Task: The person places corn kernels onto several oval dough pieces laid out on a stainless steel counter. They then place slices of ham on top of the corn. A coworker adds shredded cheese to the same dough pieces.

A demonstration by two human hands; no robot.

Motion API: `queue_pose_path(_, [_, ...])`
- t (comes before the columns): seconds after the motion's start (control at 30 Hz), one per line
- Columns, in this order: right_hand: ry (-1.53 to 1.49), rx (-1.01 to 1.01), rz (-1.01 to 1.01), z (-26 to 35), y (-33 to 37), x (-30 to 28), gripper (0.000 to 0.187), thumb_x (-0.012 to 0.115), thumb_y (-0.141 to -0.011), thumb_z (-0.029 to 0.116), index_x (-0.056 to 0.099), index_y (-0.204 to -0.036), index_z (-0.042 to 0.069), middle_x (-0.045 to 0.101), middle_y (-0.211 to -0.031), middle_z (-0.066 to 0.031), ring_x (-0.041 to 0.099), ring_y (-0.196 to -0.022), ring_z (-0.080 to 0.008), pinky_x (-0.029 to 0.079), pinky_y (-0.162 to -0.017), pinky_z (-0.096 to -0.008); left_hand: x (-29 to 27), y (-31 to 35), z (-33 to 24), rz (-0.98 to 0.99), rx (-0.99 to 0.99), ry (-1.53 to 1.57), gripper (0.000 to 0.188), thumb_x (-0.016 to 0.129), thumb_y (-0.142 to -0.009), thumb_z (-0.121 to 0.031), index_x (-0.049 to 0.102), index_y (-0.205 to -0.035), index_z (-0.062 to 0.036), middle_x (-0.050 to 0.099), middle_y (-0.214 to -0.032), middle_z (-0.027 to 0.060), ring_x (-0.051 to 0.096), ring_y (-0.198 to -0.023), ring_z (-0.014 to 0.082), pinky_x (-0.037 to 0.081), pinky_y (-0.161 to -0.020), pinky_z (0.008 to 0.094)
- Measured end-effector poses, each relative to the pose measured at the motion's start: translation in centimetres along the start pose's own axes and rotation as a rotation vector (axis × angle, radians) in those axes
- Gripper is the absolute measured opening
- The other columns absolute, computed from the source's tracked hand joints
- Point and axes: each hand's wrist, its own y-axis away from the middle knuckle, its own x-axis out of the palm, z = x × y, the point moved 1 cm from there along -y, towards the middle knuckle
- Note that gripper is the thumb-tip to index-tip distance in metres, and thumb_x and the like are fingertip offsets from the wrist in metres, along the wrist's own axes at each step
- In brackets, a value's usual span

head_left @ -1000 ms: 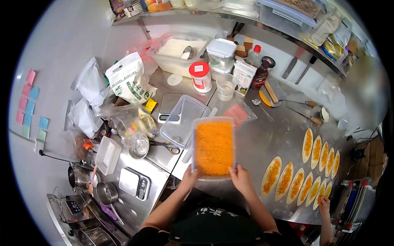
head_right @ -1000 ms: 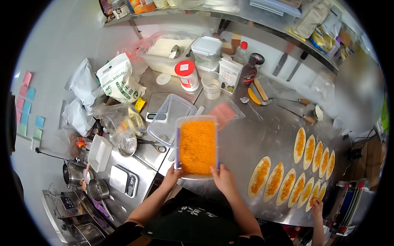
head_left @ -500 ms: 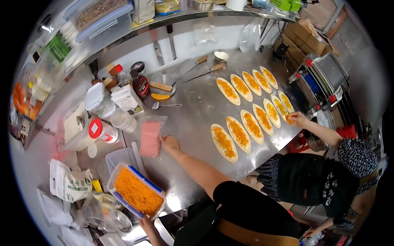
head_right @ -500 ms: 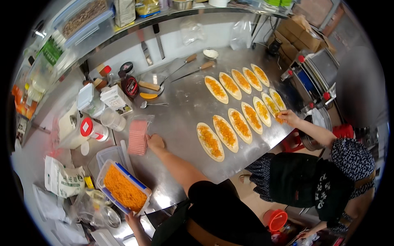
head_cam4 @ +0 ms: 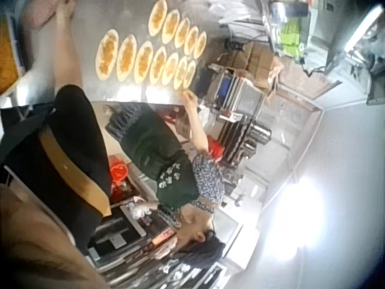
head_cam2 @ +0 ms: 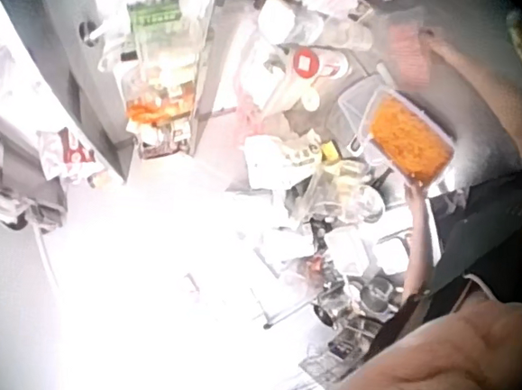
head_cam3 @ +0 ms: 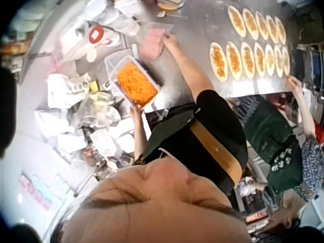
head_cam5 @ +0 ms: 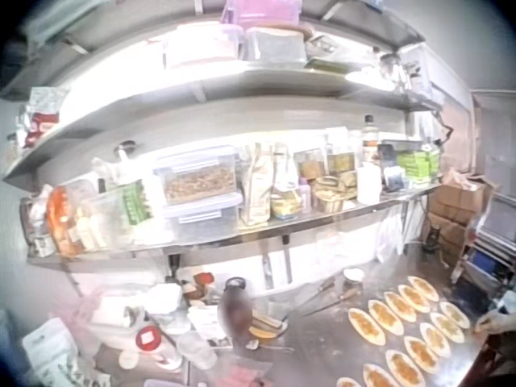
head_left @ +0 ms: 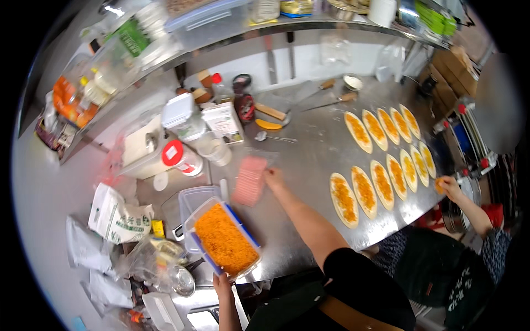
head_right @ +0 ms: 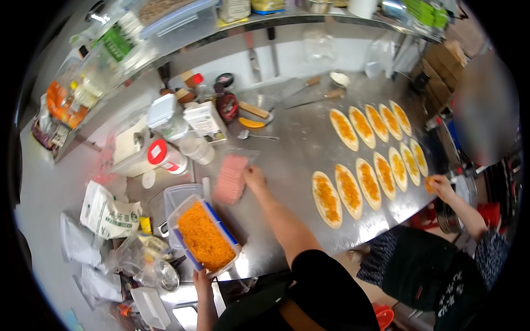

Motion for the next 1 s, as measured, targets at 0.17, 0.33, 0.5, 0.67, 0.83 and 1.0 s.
queue_pose_path(0.17, [-0.598,0.222,0.033,2.9,2.6,-2.8,0.008,0.053,-0.077,0.004,0.05,-0.07,0.003,0.053,-0.068,-0.0045,0.054,-0.059,-0.0139,0.048,-0.052,-0.0266,2.1,-0.2,-1.0,0.003,0.031,0.08,0.036,0.044,-0.084,-0.015,0.041,-0.117,-0.0022,0.052,-0.106,0.0121,0.058,-0.09,0.0245,0.051,-0.07,0.0328])
queue_pose_path(0.33, [-0.643,0.22,-0.015,1.1,3.3,-9.2,0.008,0.053,-0.076,0.001,0.049,-0.069,0.002,0.053,-0.07,-0.0057,0.055,-0.061,-0.0135,0.05,-0.055,-0.0269,5.9,-0.5,-2.5,0.048,0.037,0.08,0.035,0.043,-0.084,-0.013,0.041,-0.115,0.0004,0.053,-0.105,0.0124,0.057,-0.092,0.024,0.05,-0.076,0.0332])
queue_pose_path(0.5, [-0.717,0.174,-0.138,1.8,6.4,-15.9,0.011,0.054,-0.077,-0.003,0.049,-0.069,0.001,0.057,-0.076,-0.0106,0.059,-0.067,-0.0184,0.052,-0.058,-0.0298,8.3,-3.0,-2.1,0.063,0.04,-0.036,0.032,0.043,-0.08,-0.011,0.046,-0.11,0.0,0.053,-0.093,0.0084,0.055,-0.078,0.0171,0.048,-0.066,0.028])
queue_pose_path(0.67, [-0.7,0.101,-0.208,0.8,8.6,-20.8,0.013,0.053,-0.076,-0.005,0.048,-0.067,0.002,0.057,-0.076,-0.01,0.058,-0.065,-0.0179,0.052,-0.061,-0.0301,13.2,-6.5,-3.3,0.122,0.077,-0.175,0.03,0.045,-0.082,-0.015,0.047,-0.108,-0.0005,0.048,-0.078,0.0032,0.047,-0.066,0.0106,0.045,-0.053,0.0251])
queue_pose_path(0.83, [-0.662,0.041,-0.189,-0.5,10.3,-23.2,0.018,0.052,-0.074,-0.008,0.045,-0.062,0.004,0.051,-0.066,-0.0037,0.045,-0.053,-0.0092,0.043,-0.053,-0.0231,18.2,-11.3,-3.7,0.189,0.121,-0.227,0.033,0.045,-0.083,-0.017,0.047,-0.111,0.0012,0.05,-0.079,0.0053,0.05,-0.068,0.0135,0.047,-0.056,0.0272])
queue_pose_path(1.0, [-0.573,0.031,-0.186,-1.8,12.2,-23.6,0.02,0.052,-0.074,-0.008,0.044,-0.062,0.005,0.051,-0.065,-0.0024,0.044,-0.052,-0.0078,0.038,-0.05,-0.0209,20.9,-14.1,-4.7,0.225,0.204,-0.286,0.044,0.047,-0.086,-0.033,0.045,-0.114,0.0012,0.053,-0.089,0.0081,0.053,-0.073,0.0148,0.048,-0.06,0.0277])
